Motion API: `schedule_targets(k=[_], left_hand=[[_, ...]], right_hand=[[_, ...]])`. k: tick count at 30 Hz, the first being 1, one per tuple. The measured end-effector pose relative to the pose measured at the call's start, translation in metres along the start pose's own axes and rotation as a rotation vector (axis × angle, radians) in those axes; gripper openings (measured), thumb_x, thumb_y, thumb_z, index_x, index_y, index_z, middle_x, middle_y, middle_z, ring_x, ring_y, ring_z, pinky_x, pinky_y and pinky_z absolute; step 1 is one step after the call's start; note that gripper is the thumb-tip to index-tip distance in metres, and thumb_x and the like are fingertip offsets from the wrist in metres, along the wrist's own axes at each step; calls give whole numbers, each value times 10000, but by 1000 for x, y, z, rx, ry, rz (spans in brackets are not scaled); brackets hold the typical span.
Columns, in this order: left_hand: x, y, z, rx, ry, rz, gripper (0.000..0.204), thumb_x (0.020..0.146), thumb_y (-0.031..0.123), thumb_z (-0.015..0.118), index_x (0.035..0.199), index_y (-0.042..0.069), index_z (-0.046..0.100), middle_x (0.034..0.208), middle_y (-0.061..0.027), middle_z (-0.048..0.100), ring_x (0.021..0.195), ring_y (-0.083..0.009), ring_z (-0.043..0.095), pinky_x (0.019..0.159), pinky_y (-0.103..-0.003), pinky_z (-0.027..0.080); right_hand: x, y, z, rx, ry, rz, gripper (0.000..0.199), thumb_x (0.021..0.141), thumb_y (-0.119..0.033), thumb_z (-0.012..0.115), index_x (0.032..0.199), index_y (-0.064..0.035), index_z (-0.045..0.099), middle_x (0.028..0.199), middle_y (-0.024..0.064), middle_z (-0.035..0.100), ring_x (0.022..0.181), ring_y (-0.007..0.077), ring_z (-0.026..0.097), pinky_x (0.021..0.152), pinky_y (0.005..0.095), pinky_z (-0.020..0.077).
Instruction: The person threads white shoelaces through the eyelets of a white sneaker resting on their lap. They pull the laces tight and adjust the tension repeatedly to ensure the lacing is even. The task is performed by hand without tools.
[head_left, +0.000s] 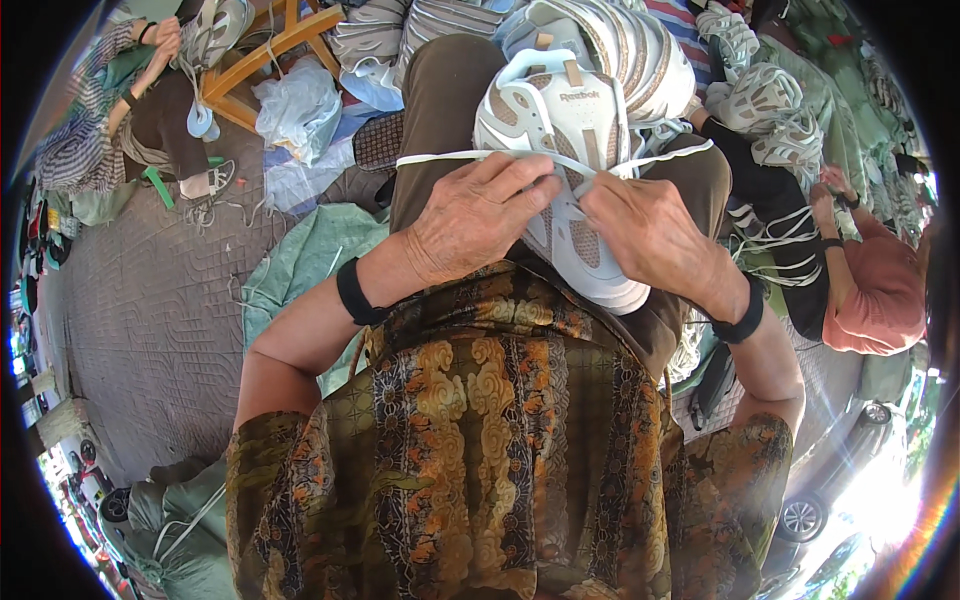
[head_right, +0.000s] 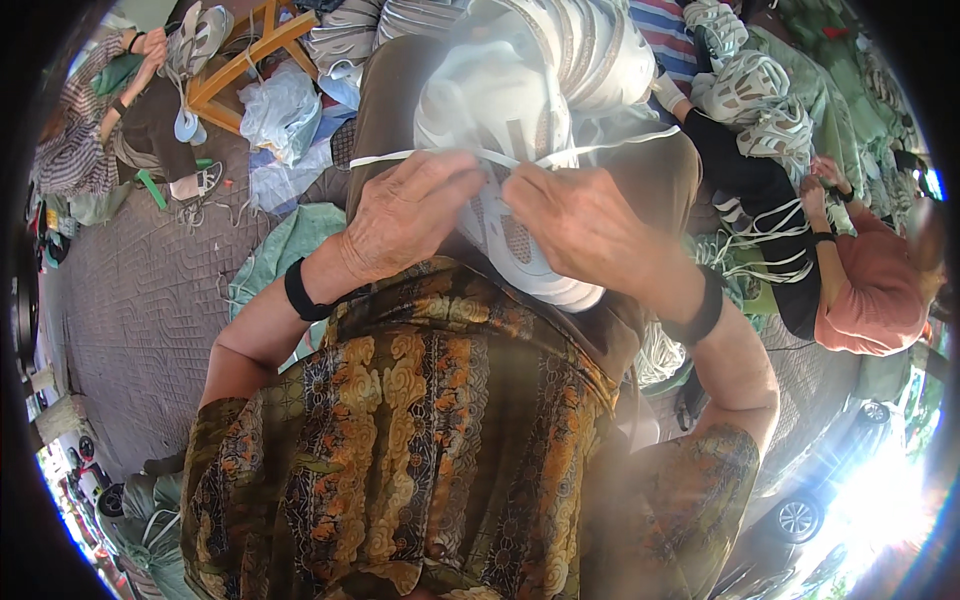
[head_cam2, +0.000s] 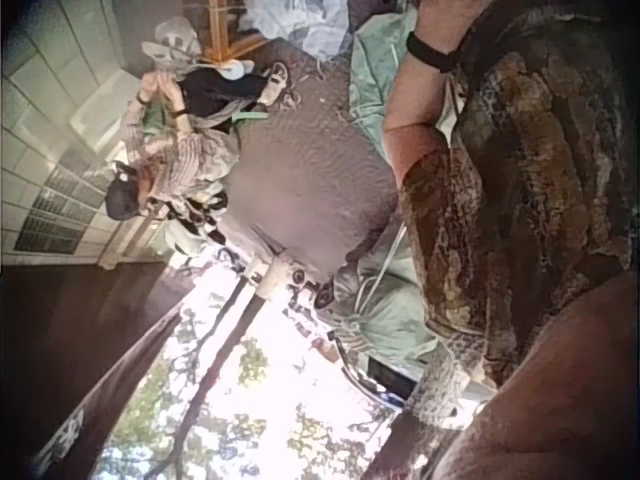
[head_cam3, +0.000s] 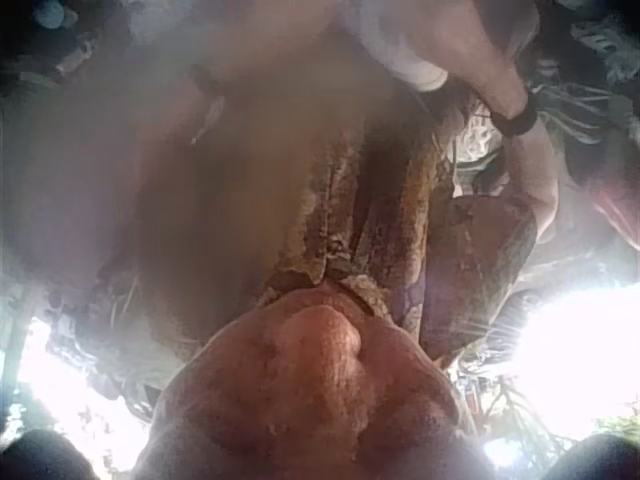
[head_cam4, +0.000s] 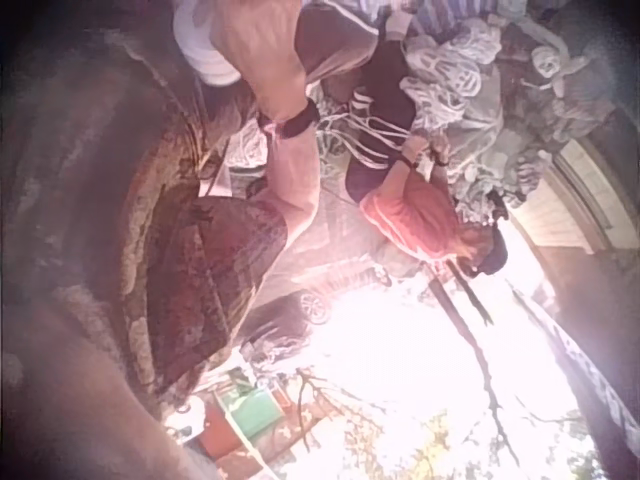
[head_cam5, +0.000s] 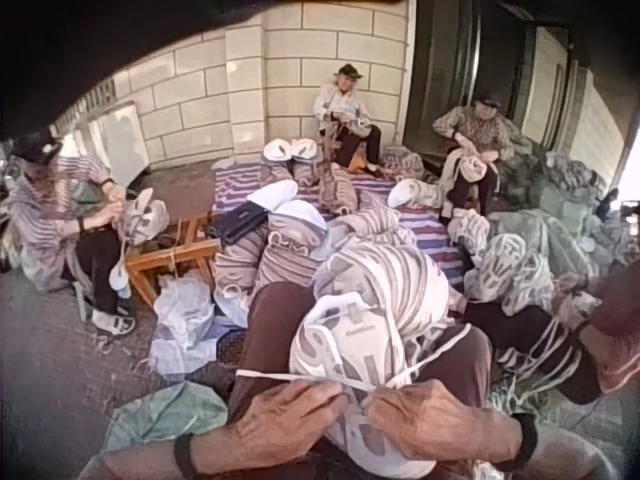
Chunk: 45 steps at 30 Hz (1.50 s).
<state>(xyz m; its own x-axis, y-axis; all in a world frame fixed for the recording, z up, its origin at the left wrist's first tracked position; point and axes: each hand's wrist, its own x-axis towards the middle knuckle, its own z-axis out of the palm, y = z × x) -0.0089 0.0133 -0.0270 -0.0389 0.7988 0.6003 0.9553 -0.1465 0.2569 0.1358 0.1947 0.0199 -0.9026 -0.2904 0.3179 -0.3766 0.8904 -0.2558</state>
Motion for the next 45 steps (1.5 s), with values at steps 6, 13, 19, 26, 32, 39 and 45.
schedule_targets(k=[6, 13, 19, 26, 32, 39, 45], left_hand=[[-2, 0, -1, -55, 24, -50, 410, 700, -48, 618, 1101, 37, 614, 1159, -90, 558, 955, -275, 600, 771, -372, 539], [-9, -4, -3, 10, 169, -61, 436, 695, -20, 668, 1122, 49, 613, 1171, -82, 559, 1012, -245, 590, 791, -337, 545], [0, -18, -16, 56, 156, -219, 351, 731, -6, 660, 1074, 51, 612, 1105, -106, 590, 946, -283, 621, 768, -367, 544], [-7, -24, -9, -166, 40, -443, 194, 799, 0, 647, 976, 39, 578, 855, -109, 634, 759, -265, 649, 643, -348, 515], [-5, -31, -23, -287, -47, -436, 89, 872, 12, 630, 959, 18, 618, 765, -52, 616, 648, -120, 585, 571, -233, 476], [-15, -43, -56, -330, -179, -503, 72, 911, 64, 616, 913, 1, 652, 648, 13, 552, 568, -48, 502, 525, -210, 412], [-29, -40, -75, -401, -244, -673, 74, 908, 62, 623, 869, -1, 628, 622, 19, 502, 542, -50, 451, 504, -225, 391]], right_hand=[[-24, 7, -1, 173, 152, 204, 149, 821, 11, 627, 947, -17, 553, 897, 126, 582, 676, 292, 603, 575, 378, 478], [-21, 16, 0, 21, 322, 373, 326, 798, 74, 630, 1098, -43, 579, 1063, 113, 594, 706, 274, 616, 619, 340, 503], [-25, 32, 11, -114, 276, 346, 266, 817, 67, 593, 1053, -44, 541, 1048, 126, 581, 777, 341, 627, 641, 389, 497], [-30, 35, 8, -160, 245, 331, 272, 798, 23, 625, 1043, -44, 526, 902, 130, 573, 773, 339, 617, 633, 401, 498], [-27, 46, -5, -455, 292, 72, 313, 739, 24, 631, 1043, -17, 567, 849, 104, 564, 752, 292, 616, 643, 372, 520], [-27, 81, -6, -567, 300, 147, 319, 755, 36, 590, 1071, -7, 581, 958, 126, 639, 833, 298, 651, 711, 366, 549], [-44, 97, -2, -580, 234, 225, 254, 747, -3, 579, 993, -65, 574, 774, 79, 608, 713, 279, 618, 646, 374, 505]])
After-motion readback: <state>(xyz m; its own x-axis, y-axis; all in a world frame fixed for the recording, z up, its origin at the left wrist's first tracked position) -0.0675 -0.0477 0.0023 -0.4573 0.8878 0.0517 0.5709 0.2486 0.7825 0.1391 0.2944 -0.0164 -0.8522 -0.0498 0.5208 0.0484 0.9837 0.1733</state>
